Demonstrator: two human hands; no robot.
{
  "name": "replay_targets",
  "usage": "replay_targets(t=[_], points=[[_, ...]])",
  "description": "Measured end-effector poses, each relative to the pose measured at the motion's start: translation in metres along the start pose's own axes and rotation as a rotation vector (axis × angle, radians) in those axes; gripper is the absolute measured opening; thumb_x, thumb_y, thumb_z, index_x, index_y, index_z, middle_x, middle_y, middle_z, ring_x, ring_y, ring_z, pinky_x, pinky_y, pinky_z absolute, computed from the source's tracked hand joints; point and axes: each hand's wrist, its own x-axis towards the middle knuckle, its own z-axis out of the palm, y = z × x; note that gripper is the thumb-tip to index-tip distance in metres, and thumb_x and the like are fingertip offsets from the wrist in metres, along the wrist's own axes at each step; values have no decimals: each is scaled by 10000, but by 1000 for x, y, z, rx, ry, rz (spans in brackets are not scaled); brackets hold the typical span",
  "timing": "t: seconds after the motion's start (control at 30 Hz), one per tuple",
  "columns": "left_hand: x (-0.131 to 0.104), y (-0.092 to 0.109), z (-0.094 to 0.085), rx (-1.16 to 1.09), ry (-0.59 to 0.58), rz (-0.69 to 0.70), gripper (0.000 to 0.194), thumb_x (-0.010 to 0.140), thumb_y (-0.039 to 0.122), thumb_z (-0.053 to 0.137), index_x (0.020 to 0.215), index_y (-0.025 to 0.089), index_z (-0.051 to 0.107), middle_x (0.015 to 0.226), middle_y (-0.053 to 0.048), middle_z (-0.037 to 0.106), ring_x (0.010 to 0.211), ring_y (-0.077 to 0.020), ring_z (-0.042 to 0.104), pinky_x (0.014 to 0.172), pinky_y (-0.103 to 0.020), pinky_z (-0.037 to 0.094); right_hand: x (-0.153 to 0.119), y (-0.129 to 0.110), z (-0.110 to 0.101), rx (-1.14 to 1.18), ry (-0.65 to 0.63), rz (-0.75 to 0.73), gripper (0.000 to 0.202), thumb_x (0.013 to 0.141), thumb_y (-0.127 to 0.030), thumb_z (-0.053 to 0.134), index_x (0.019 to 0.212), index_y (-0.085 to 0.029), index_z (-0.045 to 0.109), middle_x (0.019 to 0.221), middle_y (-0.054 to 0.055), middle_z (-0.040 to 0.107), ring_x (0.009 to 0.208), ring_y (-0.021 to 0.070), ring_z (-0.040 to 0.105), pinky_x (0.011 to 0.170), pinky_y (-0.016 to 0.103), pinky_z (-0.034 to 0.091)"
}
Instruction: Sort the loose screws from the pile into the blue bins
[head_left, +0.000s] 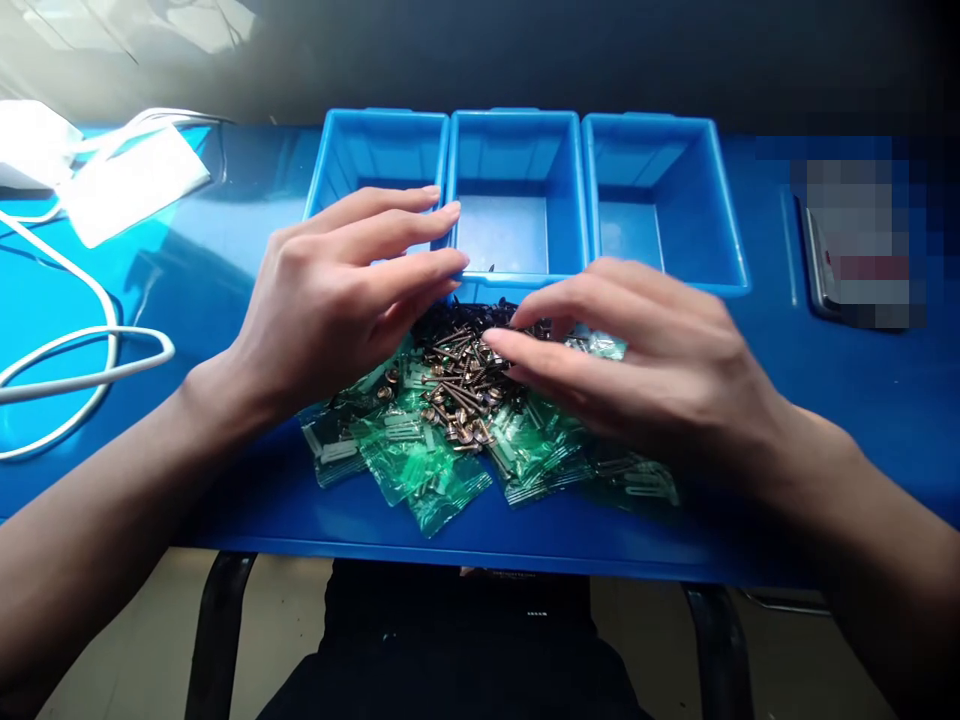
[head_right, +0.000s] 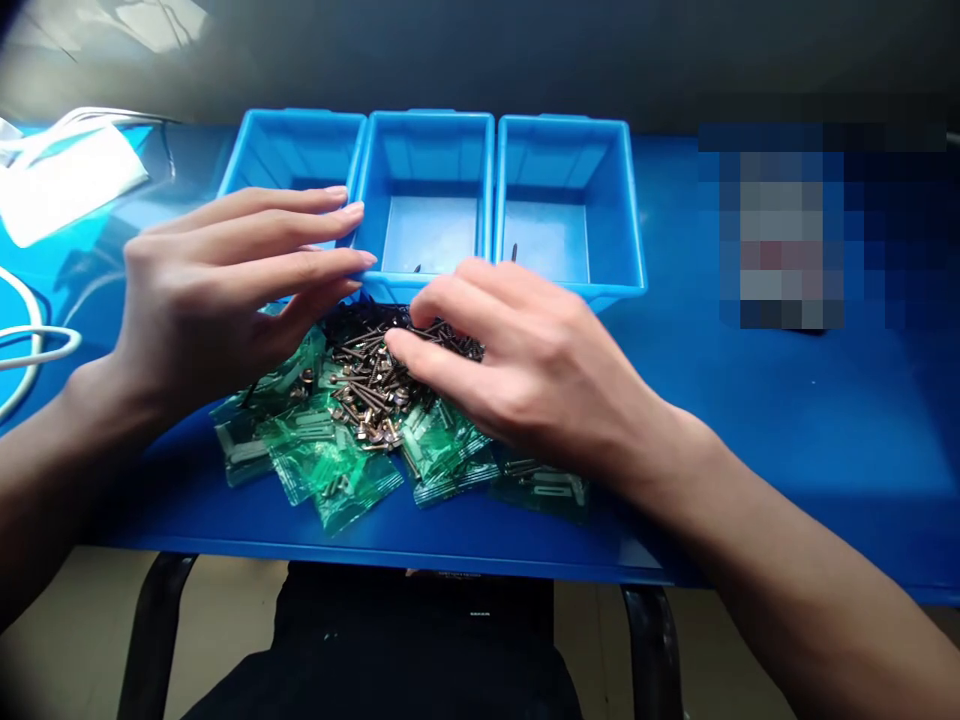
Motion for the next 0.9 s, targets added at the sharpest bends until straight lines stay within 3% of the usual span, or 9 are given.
replay_targets(t=[0.17, 0.43, 0.6, 0.9], points=[[0, 7, -1, -23, -16, -80, 258, 1035, 234, 621, 1267, 305, 710, 1391, -48, 716, 1377, -287, 663, 1093, -503, 657, 2, -4, 4, 16, -15, -47, 254, 961, -79, 644, 1203, -105, 715, 1088, 122, 757, 891, 208, 655, 724, 365, 561], [2, 10, -2, 44, -4, -34, 251, 993, 205, 687, 1243, 199, 712, 1365, -93, 726, 1328, -309, 692, 1056, -509, 680, 1, -5, 3, 97, 60, -38, 237, 920, -39, 692, 1158, -37, 688, 1067, 156, 755, 948, 229, 700, 772, 377, 592], [4, 13, -2, 82, -5, -37, 247, 1002, 209, 666, 1244, 175, 705, 1374, -108, 716, 1283, -316, 706, 975, -508, 701, -1, -6, 4, 101, 25, -14, 325, 903, -61, 738, 1225, -77, 690, 1072, 124, 735, 923, 202, 660, 769, 370, 567], [5, 16, -5, 47, 39, -24, 265, 965, 208, 700, 1229, 236, 706, 1319, -76, 745, 1230, -336, 708, 821, -491, 672, 1, -6, 6, 146, 4, 30, 180, 949, -74, 686, 1121, -98, 733, 1023, 101, 741, 878, 178, 654, 737, 348, 568]])
